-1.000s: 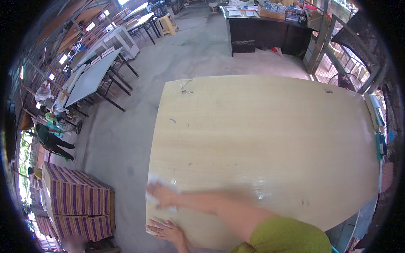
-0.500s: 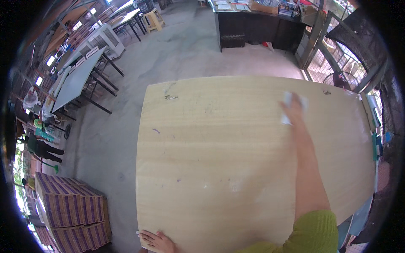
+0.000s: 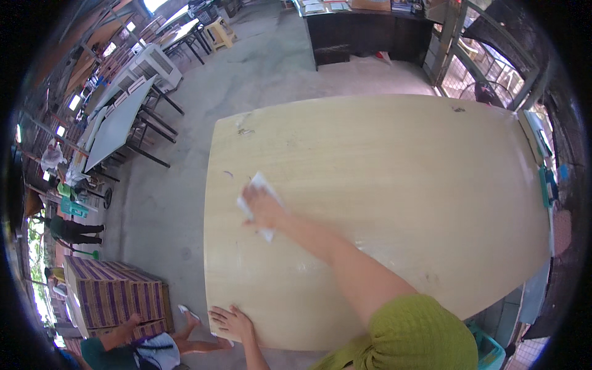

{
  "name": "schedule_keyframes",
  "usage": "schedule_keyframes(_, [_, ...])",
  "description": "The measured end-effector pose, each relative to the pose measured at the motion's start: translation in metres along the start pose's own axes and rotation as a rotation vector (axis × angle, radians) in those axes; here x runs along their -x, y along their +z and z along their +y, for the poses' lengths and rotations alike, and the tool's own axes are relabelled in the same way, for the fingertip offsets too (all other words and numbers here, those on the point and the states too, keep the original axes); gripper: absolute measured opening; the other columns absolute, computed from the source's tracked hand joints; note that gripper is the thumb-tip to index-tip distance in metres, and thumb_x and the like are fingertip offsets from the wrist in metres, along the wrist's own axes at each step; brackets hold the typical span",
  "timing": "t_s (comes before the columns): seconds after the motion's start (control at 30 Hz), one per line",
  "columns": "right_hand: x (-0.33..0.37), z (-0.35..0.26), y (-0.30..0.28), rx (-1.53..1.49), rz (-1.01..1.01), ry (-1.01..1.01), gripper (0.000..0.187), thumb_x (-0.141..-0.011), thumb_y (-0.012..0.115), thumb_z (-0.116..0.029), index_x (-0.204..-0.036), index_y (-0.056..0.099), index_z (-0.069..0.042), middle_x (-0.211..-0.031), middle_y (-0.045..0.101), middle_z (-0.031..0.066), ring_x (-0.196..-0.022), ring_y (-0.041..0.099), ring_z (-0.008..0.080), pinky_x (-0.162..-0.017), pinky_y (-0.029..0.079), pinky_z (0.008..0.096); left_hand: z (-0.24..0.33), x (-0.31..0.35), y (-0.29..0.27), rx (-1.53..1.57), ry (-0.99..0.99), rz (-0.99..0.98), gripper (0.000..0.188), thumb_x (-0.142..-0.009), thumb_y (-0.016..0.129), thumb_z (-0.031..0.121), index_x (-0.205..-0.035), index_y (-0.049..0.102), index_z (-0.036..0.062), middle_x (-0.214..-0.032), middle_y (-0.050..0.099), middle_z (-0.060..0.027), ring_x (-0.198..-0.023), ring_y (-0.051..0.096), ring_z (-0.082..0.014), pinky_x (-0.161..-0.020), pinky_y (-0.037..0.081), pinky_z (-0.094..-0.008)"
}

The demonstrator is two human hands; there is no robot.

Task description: The person takes a wet wipe from a package, thoroughly wipes the surface of a wooden table by hand, and then places the used wipe into a plastic bag.

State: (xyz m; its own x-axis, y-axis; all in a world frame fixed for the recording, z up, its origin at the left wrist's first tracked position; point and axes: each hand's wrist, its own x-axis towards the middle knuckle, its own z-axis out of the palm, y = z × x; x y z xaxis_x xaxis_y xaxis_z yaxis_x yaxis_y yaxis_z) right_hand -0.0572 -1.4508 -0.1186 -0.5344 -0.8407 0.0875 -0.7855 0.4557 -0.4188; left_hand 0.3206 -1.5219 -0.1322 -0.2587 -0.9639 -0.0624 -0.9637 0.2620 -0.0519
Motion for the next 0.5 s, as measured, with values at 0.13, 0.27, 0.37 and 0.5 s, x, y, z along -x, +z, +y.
schedule_keyframes(0.13, [0.198, -0.066, 0.017, -0.069, 0.026, -0.237, 0.100, -0.080, 0.065, -0.057, -0.147, 0.026, 0.006, -0.150, 0.035, 0.0221, -0.141, 0.030, 0.0367, -0.116, 0.023, 0.0444, -0.011, 0.009, 0.009, 0.022, 0.018, 0.025, 0.080, -0.098, 0.020, 0.061, -0.154, 0.005, 0.0067, -0.161, 0.005, -0.0164, -0.148, 0.010, -0.0361, -0.112, 0.015, -0.0611])
schedule_keyframes(0.27, [0.347, -0.002, -0.034, -0.178, -0.092, 0.178, 0.097, -0.079, 0.069, -0.051, -0.148, 0.025, 0.002, -0.150, 0.035, 0.0215, -0.140, 0.032, 0.0329, -0.117, 0.024, 0.0419, -0.015, 0.012, 0.021, 0.118, 0.028, 0.088, 0.080, -0.098, 0.019, 0.063, -0.155, 0.006, 0.0095, -0.161, 0.006, -0.0165, -0.148, 0.011, -0.0353, -0.112, 0.018, -0.0619])
schedule_keyframes(0.37, [0.447, 0.101, -0.090, 0.066, 0.165, 0.631, 0.095, -0.077, 0.072, -0.044, -0.148, 0.027, 0.000, -0.149, 0.037, 0.0216, -0.139, 0.033, 0.0352, -0.116, 0.024, 0.0449, -0.018, 0.035, 0.020, 0.286, 0.133, 0.230, 0.078, -0.097, 0.023, 0.064, -0.155, 0.011, 0.0118, -0.160, 0.010, -0.0193, -0.147, 0.012, -0.0367, -0.112, 0.020, -0.0601])
schedule_keyframes(0.5, [0.613, 0.190, -0.117, 0.407, 0.231, 1.010, 0.091, -0.085, 0.060, -0.055, -0.149, 0.026, -0.001, -0.154, 0.029, 0.0178, -0.143, 0.026, 0.0357, -0.116, 0.020, 0.0493, -0.007, 0.102, 0.006, 0.554, 0.399, 0.316, 0.084, -0.094, 0.031, 0.067, -0.151, 0.024, 0.0049, -0.155, 0.017, -0.0291, -0.144, 0.018, -0.0432, -0.114, 0.019, -0.0553])
